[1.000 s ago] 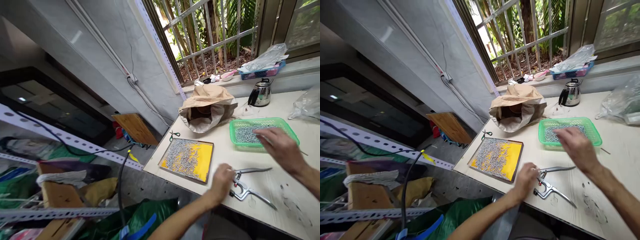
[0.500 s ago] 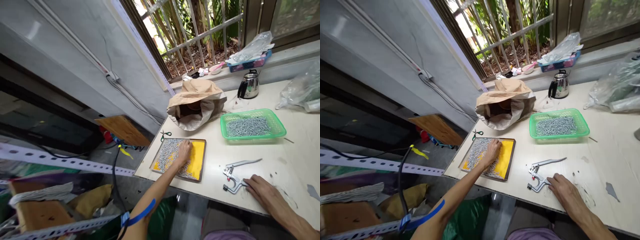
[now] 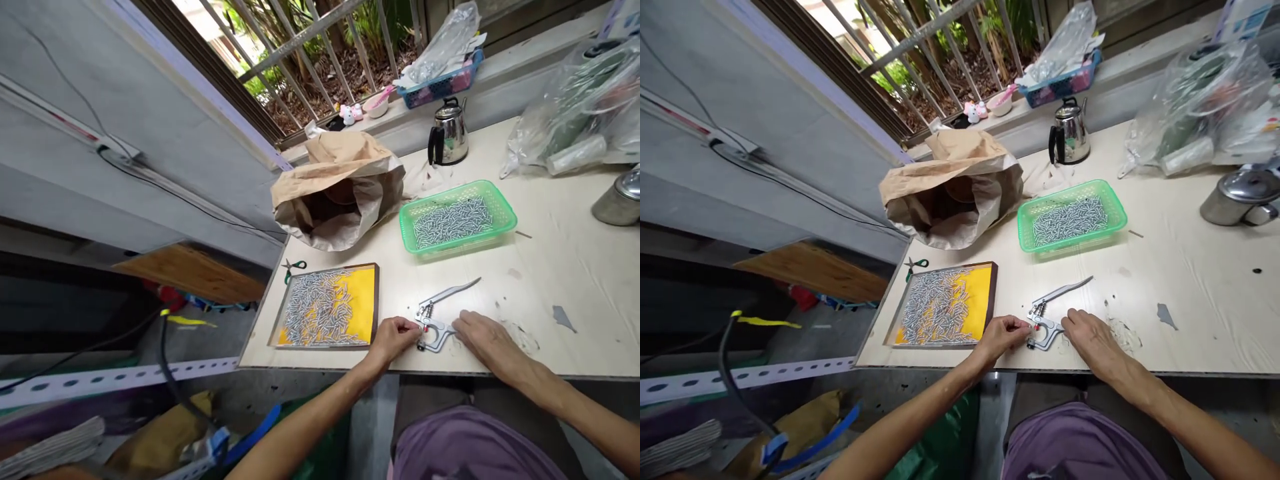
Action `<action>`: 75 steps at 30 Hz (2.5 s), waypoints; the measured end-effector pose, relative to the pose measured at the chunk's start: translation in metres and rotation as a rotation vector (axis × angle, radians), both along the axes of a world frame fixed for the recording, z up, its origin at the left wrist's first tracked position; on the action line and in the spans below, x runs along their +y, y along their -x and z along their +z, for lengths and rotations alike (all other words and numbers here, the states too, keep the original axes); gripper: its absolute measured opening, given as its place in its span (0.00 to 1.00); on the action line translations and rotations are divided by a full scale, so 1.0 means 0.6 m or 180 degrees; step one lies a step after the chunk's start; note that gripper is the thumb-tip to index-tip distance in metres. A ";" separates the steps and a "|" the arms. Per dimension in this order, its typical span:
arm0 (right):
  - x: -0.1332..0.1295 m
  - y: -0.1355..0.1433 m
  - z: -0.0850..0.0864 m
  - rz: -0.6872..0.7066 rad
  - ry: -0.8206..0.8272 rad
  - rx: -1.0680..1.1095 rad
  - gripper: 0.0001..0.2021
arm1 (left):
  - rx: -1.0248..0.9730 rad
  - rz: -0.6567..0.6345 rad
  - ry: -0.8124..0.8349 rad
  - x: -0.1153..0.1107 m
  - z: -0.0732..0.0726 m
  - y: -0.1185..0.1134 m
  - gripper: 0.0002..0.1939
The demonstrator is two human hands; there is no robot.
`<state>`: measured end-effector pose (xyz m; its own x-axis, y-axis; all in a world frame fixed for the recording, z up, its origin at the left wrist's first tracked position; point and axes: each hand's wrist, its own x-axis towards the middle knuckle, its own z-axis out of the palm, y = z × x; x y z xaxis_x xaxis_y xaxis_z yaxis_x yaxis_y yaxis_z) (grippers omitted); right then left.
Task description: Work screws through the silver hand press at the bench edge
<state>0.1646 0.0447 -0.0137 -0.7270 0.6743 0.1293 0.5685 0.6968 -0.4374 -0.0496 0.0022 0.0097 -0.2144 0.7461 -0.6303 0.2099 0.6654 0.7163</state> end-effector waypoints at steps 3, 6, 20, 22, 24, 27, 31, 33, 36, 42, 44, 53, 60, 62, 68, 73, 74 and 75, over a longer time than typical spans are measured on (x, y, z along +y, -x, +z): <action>-0.002 0.000 -0.001 -0.0003 0.0012 -0.0020 0.09 | 0.0011 -0.0029 0.0235 0.006 0.000 -0.004 0.08; -0.002 0.000 -0.002 0.0009 -0.0012 0.0005 0.09 | -0.0042 -0.0089 0.0375 0.009 0.002 -0.004 0.09; 0.008 -0.004 0.021 0.0208 0.0120 -0.0287 0.05 | 0.0062 -0.0732 0.1075 0.029 0.011 0.004 0.11; 0.025 -0.012 0.017 0.0211 0.0019 -0.0342 0.08 | 0.0043 -0.0748 0.1098 0.026 0.008 0.004 0.12; 0.045 -0.021 0.008 0.0194 -0.0118 -0.0332 0.25 | 0.0003 -0.0710 0.1072 0.021 0.005 0.003 0.14; 0.069 -0.031 -0.006 0.0331 -0.0127 -0.0392 0.42 | -0.0076 -0.0602 0.0973 0.013 0.001 0.001 0.16; 0.075 -0.026 -0.006 0.0412 -0.0046 -0.0410 0.45 | -0.0137 -0.0548 0.0963 0.009 0.000 -0.003 0.18; 0.071 -0.022 0.000 0.0362 -0.0048 -0.0370 0.44 | -0.0108 -0.0597 0.1007 0.009 0.000 -0.003 0.19; 0.066 -0.021 0.007 0.0360 -0.0066 -0.0303 0.40 | 0.0005 -0.0739 0.1087 0.007 0.003 -0.002 0.18; 0.060 -0.022 0.021 0.0425 -0.0063 -0.0296 0.36 | 0.1748 -0.1663 -0.0444 -0.016 0.023 -0.019 0.13; 0.056 -0.019 0.022 0.0446 -0.0040 -0.0299 0.38 | 0.2255 -0.2111 -0.1325 -0.013 0.024 -0.036 0.13; 0.042 -0.035 0.002 0.0304 0.0005 -0.0380 0.46 | 0.2115 -0.3579 -0.2318 0.049 -0.015 -0.065 0.39; 0.044 -0.025 0.023 -0.0095 -0.0156 -0.0714 0.25 | 0.2160 -0.3336 -0.2012 0.048 -0.018 -0.075 0.23; 0.046 -0.024 0.022 -0.0038 -0.0235 -0.0671 0.17 | 0.2222 -0.3266 -0.1967 0.048 -0.022 -0.080 0.17; 0.052 -0.020 0.016 0.0073 -0.0412 -0.0488 0.06 | 0.2459 -0.3256 -0.1986 0.060 -0.025 -0.084 0.07; 0.066 -0.015 0.021 -0.0161 -0.0413 -0.0731 0.03 | 0.2459 -0.3103 -0.2093 0.073 -0.031 -0.081 0.09; 0.071 -0.017 0.024 -0.0203 -0.0402 -0.0743 0.09 | 0.2480 -0.2983 -0.2185 0.070 -0.036 -0.083 0.12; 0.077 -0.021 0.027 -0.0199 -0.0383 -0.0726 0.15 | 0.2511 -0.2851 -0.2307 0.064 -0.042 -0.085 0.14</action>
<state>0.1773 0.0910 0.0023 -0.7039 0.7086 0.0488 0.6865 0.6964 -0.2092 0.0013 0.0407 -0.0156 0.3900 0.9207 0.0125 0.8662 -0.3714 0.3343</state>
